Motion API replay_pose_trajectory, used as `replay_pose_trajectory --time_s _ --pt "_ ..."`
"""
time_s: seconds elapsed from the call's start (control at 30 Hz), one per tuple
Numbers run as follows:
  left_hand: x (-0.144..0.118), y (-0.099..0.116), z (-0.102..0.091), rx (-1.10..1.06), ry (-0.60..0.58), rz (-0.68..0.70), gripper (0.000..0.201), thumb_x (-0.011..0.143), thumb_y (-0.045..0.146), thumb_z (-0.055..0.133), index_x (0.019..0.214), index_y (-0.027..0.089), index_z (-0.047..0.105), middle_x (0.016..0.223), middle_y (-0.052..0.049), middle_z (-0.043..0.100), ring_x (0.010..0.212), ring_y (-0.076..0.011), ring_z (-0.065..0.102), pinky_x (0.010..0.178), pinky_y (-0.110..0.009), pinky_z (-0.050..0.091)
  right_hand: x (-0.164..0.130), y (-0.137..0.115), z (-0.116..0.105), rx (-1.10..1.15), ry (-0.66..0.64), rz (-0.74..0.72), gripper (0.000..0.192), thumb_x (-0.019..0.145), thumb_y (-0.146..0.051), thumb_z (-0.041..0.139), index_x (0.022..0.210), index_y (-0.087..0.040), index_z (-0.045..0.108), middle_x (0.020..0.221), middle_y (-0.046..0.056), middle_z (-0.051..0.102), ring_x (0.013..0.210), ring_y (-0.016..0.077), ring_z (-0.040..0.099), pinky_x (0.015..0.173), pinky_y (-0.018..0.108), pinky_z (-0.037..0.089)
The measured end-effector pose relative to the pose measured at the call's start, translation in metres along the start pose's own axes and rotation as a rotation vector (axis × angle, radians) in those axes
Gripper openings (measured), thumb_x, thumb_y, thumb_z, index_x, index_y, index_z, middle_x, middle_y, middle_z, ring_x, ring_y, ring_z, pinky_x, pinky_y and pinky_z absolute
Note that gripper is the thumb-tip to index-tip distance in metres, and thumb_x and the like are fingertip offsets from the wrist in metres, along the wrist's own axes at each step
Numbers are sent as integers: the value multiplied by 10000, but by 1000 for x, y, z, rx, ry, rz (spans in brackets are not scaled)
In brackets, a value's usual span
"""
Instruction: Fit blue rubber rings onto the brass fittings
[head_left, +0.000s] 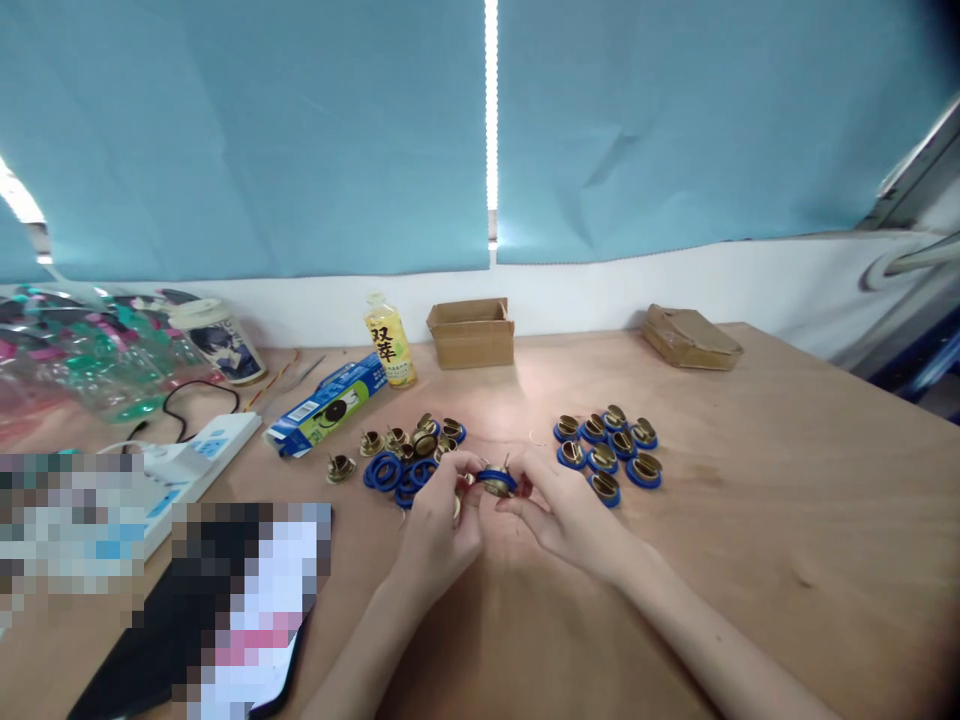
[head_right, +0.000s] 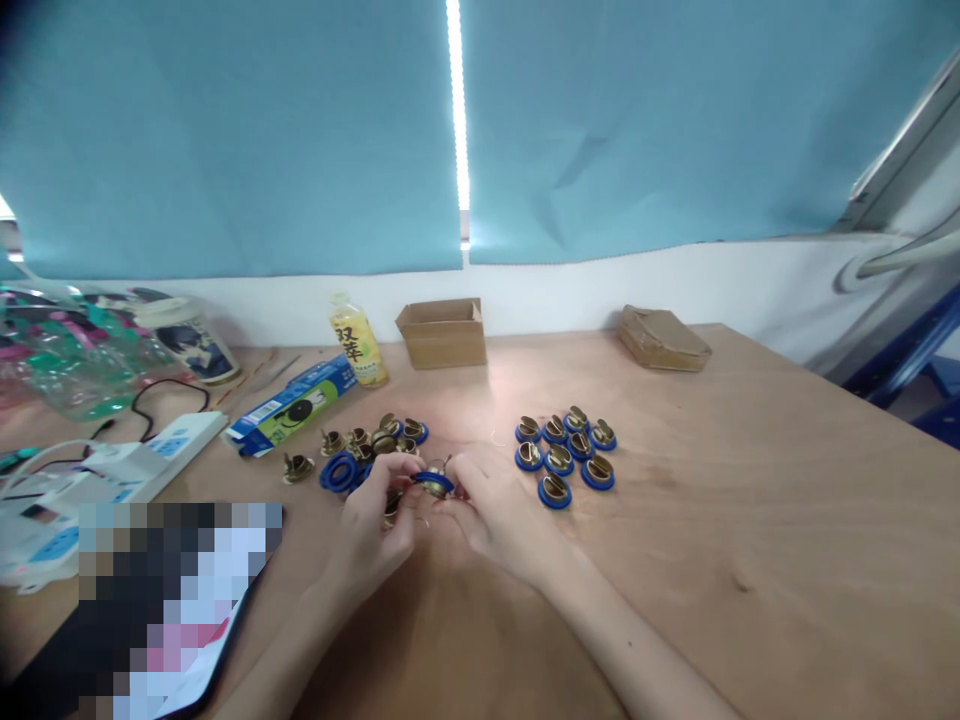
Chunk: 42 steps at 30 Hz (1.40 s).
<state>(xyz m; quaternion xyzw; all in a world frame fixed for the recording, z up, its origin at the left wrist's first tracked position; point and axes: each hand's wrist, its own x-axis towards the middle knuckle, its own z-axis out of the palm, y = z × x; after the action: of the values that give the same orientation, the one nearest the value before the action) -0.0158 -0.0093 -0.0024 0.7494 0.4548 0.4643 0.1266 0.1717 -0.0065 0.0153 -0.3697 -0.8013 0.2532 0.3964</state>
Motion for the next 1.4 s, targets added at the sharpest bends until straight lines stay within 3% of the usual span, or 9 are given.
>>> replay_pose_trajectory --time_s 0.17,0.33,0.6,0.87,1.07,1.23,1.4 --pt "2 1 2 -197 -101 -127 121 934 167 483 1016 252 453 897 -12 671 799 -171 682 658 -255 509 2 0 -3 4 -15 10 160 927 -224 611 838 -233 478 829 3 532 763 183 509 685 304 382" --pt "4 2 3 -485 -163 -264 55 954 219 487 981 255 455 834 27 607 719 -130 597 621 -224 459 5 -4 -8 44 -7 58 193 914 -229 634 793 -219 483 742 -21 509 669 149 478 615 273 358" --pt "6 5 1 -737 -233 -386 122 944 286 555 945 233 445 807 52 539 638 -86 538 594 -212 443 5 -7 -8 99 9 91 160 889 -161 621 788 -196 503 682 -45 467 602 113 430 543 242 308" --pt "4 5 0 -713 -216 -355 160 950 338 573 978 236 453 794 56 538 648 -82 541 624 -215 443 5 -9 -8 111 0 95 147 885 -143 583 785 -200 492 683 -46 462 605 112 437 542 242 319" --pt "3 5 5 -751 -201 -388 192 939 363 583 1011 239 455 802 28 622 670 -113 598 597 -216 465 6 -8 -5 193 31 179 168 879 -200 597 810 -216 445 699 -51 489 593 109 464 537 237 358" --pt "3 7 4 -571 -205 -380 166 943 306 561 1087 239 510 896 -16 687 709 -137 637 609 -229 472 8 -4 -7 200 41 205 121 940 -282 563 861 -204 515 728 -30 535 633 123 496 551 242 377" --pt "3 8 4 -417 -253 -315 186 933 246 550 1119 245 539 921 -45 742 864 -198 693 639 -239 458 8 5 -6 167 66 198 56 923 -214 565 873 -193 557 780 -1 585 675 138 536 576 250 402"
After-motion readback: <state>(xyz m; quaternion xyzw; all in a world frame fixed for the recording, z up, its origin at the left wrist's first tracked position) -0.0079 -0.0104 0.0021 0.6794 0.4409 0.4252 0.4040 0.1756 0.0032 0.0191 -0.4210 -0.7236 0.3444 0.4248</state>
